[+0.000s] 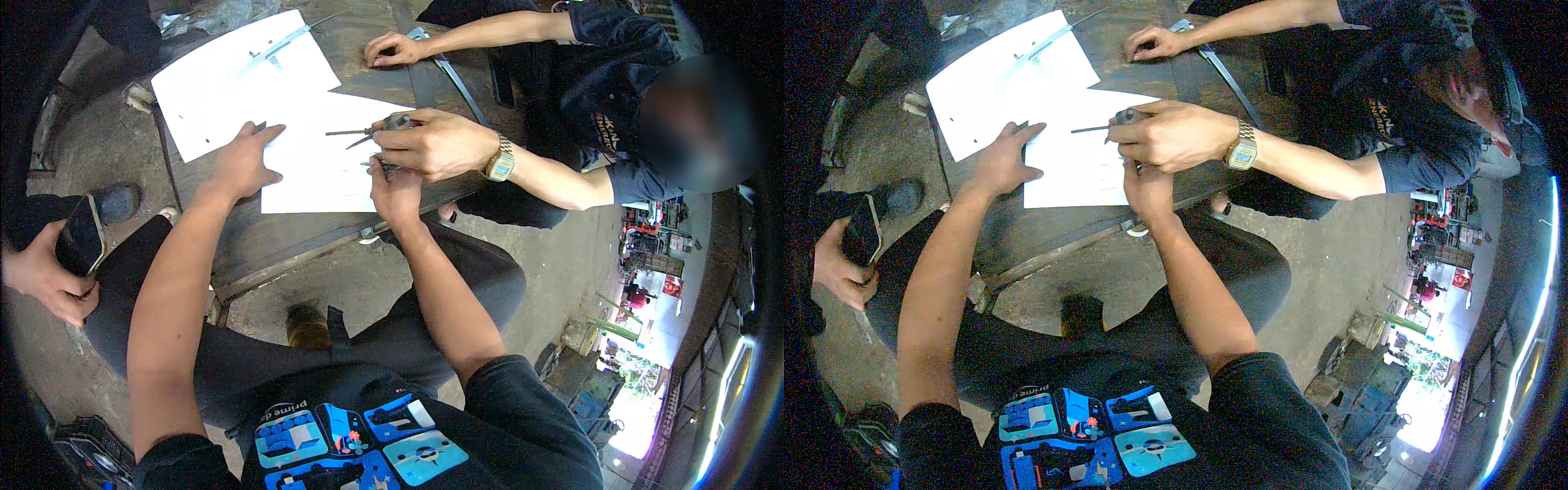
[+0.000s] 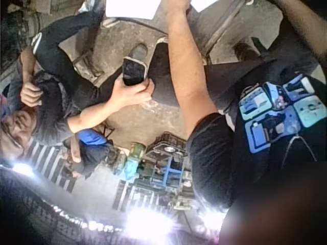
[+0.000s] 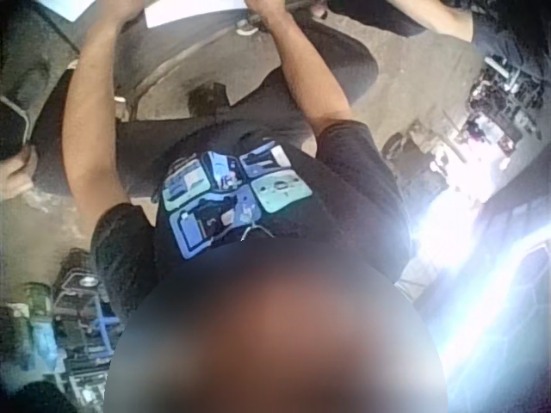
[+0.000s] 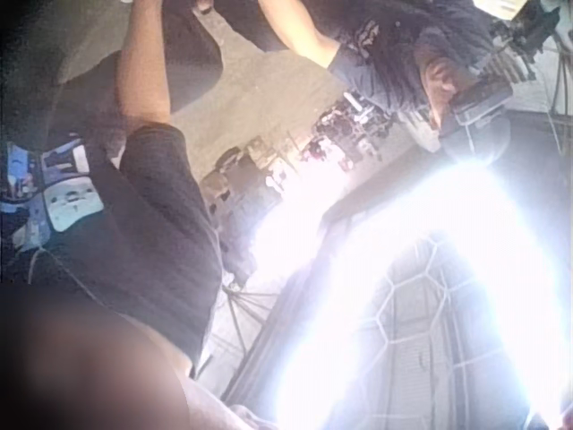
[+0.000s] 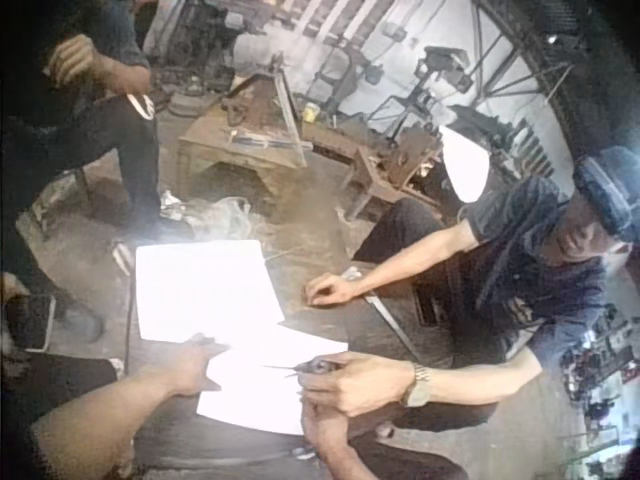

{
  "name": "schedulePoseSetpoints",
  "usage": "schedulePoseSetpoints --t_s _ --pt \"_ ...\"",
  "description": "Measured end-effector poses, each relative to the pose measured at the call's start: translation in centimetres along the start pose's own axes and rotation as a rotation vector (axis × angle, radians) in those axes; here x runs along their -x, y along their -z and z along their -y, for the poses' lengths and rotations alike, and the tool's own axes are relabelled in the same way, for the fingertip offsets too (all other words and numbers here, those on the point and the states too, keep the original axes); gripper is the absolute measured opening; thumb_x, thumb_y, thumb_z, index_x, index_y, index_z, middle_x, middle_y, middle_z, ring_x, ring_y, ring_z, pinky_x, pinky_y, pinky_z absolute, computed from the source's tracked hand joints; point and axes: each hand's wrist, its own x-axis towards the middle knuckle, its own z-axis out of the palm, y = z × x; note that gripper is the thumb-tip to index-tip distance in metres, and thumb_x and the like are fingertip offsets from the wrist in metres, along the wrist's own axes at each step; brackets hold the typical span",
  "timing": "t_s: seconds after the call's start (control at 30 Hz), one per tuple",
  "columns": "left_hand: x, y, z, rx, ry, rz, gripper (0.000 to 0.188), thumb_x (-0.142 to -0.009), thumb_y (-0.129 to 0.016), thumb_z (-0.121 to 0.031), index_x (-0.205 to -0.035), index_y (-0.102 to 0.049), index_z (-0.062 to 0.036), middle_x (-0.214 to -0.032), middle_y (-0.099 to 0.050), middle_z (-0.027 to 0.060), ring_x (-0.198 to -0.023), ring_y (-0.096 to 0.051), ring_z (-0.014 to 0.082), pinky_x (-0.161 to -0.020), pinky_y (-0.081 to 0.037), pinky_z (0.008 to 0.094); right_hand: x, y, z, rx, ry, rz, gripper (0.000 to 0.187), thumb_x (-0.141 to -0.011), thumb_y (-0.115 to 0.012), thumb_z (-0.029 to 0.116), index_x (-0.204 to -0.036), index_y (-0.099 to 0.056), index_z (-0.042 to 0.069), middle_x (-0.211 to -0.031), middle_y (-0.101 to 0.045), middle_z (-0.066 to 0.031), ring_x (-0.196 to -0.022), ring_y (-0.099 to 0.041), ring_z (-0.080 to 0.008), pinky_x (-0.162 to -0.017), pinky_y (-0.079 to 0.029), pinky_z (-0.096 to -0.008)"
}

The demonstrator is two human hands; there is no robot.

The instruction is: The person uses a compass and caliper to draw circles and arcs on a sheet of paper. They adjust the compass, draw arcs, measure with a caliper, and continue drawing geometric shapes on the paper.

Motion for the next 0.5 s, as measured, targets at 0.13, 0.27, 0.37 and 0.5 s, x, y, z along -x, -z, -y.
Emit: schedulePoseSetpoints --t_s 0.13,0.27,0.37,0.5 --pt "0.0 0.4 -0.1 -0.005 0.003 0.045 0.090 -0.069 -0.085 -0.023 -0.151 -0.046 -0.0232 -0.133 -0.055 0.0190 -0.119 -0.060 0.0383 -0.101 -0.052 0.0459 0.0 0.2 0.9 -0.009 -0.104 0.122 0.023 -0.097 -0.066 0.020 -0.091 -0.071 -0.001 -0.075 -0.074 -0.0114 -0.066 -0.071 -0.0252 -0.067 -0.054 -0.0364" --pt "0.1 0.4 -0.1 -0.018 -0.005 0.032 0.090 -0.070 -0.085 -0.024 -0.151 -0.046 -0.0228 -0.136 -0.054 0.0186 -0.120 -0.059 0.0375 -0.102 -0.051 0.0458 0.2 0.5 2.4 -0.120 -0.191 0.205 0.024 -0.098 -0.065 0.021 -0.091 -0.071 -0.001 -0.076 -0.075 -0.0118 -0.065 -0.072 -0.0238 -0.063 -0.054 -0.0353" --pt "0.2 0.3 -0.1 -0.022 -0.036 -0.009 0.090 -0.070 -0.085 -0.023 -0.151 -0.046 -0.0227 -0.139 -0.053 0.0183 -0.121 -0.059 0.0369 -0.104 -0.050 0.0455 -0.1 0.6 3.5 -0.198 -0.182 0.236 0.024 -0.099 -0.064 0.021 -0.092 -0.071 -0.001 -0.075 -0.074 -0.0114 -0.064 -0.072 -0.0228 -0.061 -0.054 -0.0345" --pt "0.0 0.2 -0.2 -0.029 0.008 0.046 0.088 -0.071 -0.087 -0.023 -0.151 -0.047 -0.0231 -0.136 -0.053 0.0160 -0.120 -0.060 0.0331 -0.104 -0.052 0.0430 -0.5 0.4 4.5 -0.206 -0.176 0.257 0.022 -0.100 -0.062 0.019 -0.094 -0.071 -0.001 -0.074 -0.074 -0.0113 -0.064 -0.072 -0.0224 -0.059 -0.053 -0.0337"
